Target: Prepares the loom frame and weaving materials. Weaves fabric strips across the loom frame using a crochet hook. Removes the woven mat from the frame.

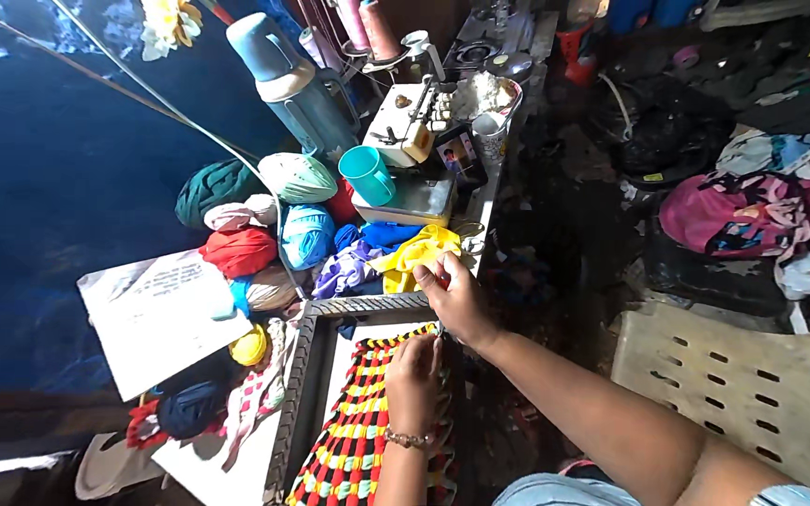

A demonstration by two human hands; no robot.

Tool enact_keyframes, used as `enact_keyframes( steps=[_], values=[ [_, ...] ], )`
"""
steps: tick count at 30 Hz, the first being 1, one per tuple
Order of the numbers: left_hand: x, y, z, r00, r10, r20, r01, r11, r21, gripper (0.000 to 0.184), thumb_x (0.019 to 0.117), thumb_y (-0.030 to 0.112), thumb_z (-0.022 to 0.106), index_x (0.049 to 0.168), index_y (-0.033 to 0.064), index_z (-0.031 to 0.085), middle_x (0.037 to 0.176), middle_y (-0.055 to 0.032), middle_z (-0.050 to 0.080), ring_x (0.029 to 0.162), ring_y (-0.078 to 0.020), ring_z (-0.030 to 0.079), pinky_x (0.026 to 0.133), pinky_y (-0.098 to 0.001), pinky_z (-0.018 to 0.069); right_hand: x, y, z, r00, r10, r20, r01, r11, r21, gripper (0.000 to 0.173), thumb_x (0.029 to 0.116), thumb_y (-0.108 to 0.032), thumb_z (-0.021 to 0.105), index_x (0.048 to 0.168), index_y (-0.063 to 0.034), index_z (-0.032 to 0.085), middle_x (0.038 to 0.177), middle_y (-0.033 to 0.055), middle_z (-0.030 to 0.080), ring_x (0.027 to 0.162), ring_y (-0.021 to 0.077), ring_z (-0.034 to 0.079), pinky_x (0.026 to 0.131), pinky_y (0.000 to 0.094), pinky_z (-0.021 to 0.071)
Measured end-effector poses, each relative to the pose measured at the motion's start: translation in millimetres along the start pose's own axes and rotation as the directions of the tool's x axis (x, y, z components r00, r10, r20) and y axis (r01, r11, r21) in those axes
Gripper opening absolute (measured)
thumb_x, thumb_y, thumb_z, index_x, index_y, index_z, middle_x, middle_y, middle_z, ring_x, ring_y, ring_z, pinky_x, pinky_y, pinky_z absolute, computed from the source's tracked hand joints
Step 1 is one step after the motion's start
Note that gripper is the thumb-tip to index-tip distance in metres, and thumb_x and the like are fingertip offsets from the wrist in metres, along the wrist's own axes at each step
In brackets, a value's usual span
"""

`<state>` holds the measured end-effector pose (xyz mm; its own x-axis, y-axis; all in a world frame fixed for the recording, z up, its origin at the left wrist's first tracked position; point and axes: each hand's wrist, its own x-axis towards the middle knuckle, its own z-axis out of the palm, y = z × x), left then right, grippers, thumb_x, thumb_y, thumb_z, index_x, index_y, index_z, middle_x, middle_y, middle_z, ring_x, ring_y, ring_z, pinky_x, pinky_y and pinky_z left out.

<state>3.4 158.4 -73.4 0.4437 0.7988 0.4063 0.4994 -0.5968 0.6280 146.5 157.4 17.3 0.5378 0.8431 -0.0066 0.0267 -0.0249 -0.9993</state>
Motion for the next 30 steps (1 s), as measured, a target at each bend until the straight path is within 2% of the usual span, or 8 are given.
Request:
enact_keyframes(
  steps=[6,10,14,17,21,24,27,30],
  values=[
    [-1,-7,1,0.999,0.042,-0.01,-0.042,0.999,-0.005,0.013,0.0803,0.006,0.071,0.089,-0.0015,0.077,0.091,-0.0146,0.076,0.079,-0.0191,0.074,0.073,-0.0295,0.0607,-13,4,2,0.999,-0.034,-0.01,0.035,0.987,0.157,0.022,0.103,-0.022,0.059,0.089,-0.0076,0.05,0.065,-0.0022,0.045,0.052,0.0048,0.044,0.053,0.0229,0.0425],
    [0,-6,-2,0.997,-0.023,0.07,0.025,0.999,-0.023,0.014,0.078,-0.001,0.074,0.092,-0.0021,0.078,0.095,-0.0166,0.076,0.085,-0.0239,0.075,0.078,-0.036,0.0612,-26,15,5,0.995,-0.085,-0.054,0.095,0.97,0.224,0.021,0.1002,-0.02,0.059,0.084,-0.0115,0.05,0.063,-0.0075,0.043,0.052,0.001,0.044,0.053,0.0197,0.0418],
    [0,5,-13,0.974,-0.163,0.155,0.161,0.987,0.027,0.026,0.0864,0.013,0.077,0.106,-0.0029,0.076,0.1,-0.0202,0.073,0.087,-0.03,0.072,0.08,-0.0434,0.0595,-15,11,-2,0.975,0.179,-0.131,-0.09,0.857,0.507,0.009,0.1059,-0.015,0.051,0.097,-0.0112,0.05,0.064,-0.0065,0.045,0.051,0.0016,0.042,0.053,0.0192,0.0402],
    [-3,27,-25,0.905,-0.361,0.226,0.336,0.931,0.141,0.045,0.0869,0.027,0.081,0.112,-0.0083,0.069,0.105,-0.0265,0.069,0.095,-0.0403,0.068,0.087,-0.0548,0.055,-3,5,-14,0.932,0.342,-0.119,-0.196,0.751,0.63,0.028,0.1113,-0.029,0.042,0.088,-0.0154,0.051,0.058,-0.0073,0.041,0.046,0.0018,0.04,0.048,0.0158,0.0384],
    [-5,37,-23,0.842,-0.483,0.24,0.437,0.871,0.223,0.023,0.0966,0.017,0.069,0.102,-0.004,0.076,0.106,-0.0235,0.072,0.096,-0.0368,0.07,0.09,-0.0516,0.0546,-6,8,-16,0.89,0.44,-0.121,-0.258,0.703,0.662,0.038,0.1108,-0.033,0.044,0.08,-0.0128,0.052,0.06,-0.0051,0.044,0.049,0.0044,0.044,0.051,0.0179,0.0419],
    [-13,31,-18,0.862,-0.475,0.176,0.46,0.879,0.124,0.018,0.0972,0.01,0.064,0.099,-0.0054,0.074,0.096,-0.0212,0.072,0.091,-0.0341,0.07,0.087,-0.0514,0.0548,-9,9,-14,0.871,0.476,-0.124,-0.259,0.658,0.707,0.037,0.1106,-0.035,0.044,0.081,-0.0131,0.052,0.061,-0.0042,0.044,0.048,0.0049,0.044,0.05,0.0177,0.0427],
    [-18,29,-19,0.795,-0.57,0.208,0.593,0.803,-0.067,0.02,0.1009,0.008,0.058,0.106,-0.0072,0.07,0.102,-0.0207,0.069,0.097,-0.0292,0.067,0.09,-0.0467,0.053,-15,9,-14,0.889,0.452,-0.076,-0.266,0.642,0.719,0.036,0.1122,-0.033,0.039,0.084,-0.0144,0.05,0.061,-0.0051,0.043,0.05,0.0052,0.044,0.053,0.0183,0.0431],
    [-22,29,-20,0.764,-0.607,0.22,0.641,0.753,-0.149,0.021,0.1017,0.007,0.056,0.109,-0.0077,0.068,0.109,-0.0214,0.067,0.1,-0.0265,0.066,0.091,-0.0422,0.0538,-27,19,-10,0.961,0.267,0.071,-0.237,0.669,0.705,0.044,0.1119,-0.027,0.035,0.071,-0.0187,0.047,0.056,-0.0075,0.043,0.051,0.0045,0.045,0.056,0.02,0.0422]
  ],
)
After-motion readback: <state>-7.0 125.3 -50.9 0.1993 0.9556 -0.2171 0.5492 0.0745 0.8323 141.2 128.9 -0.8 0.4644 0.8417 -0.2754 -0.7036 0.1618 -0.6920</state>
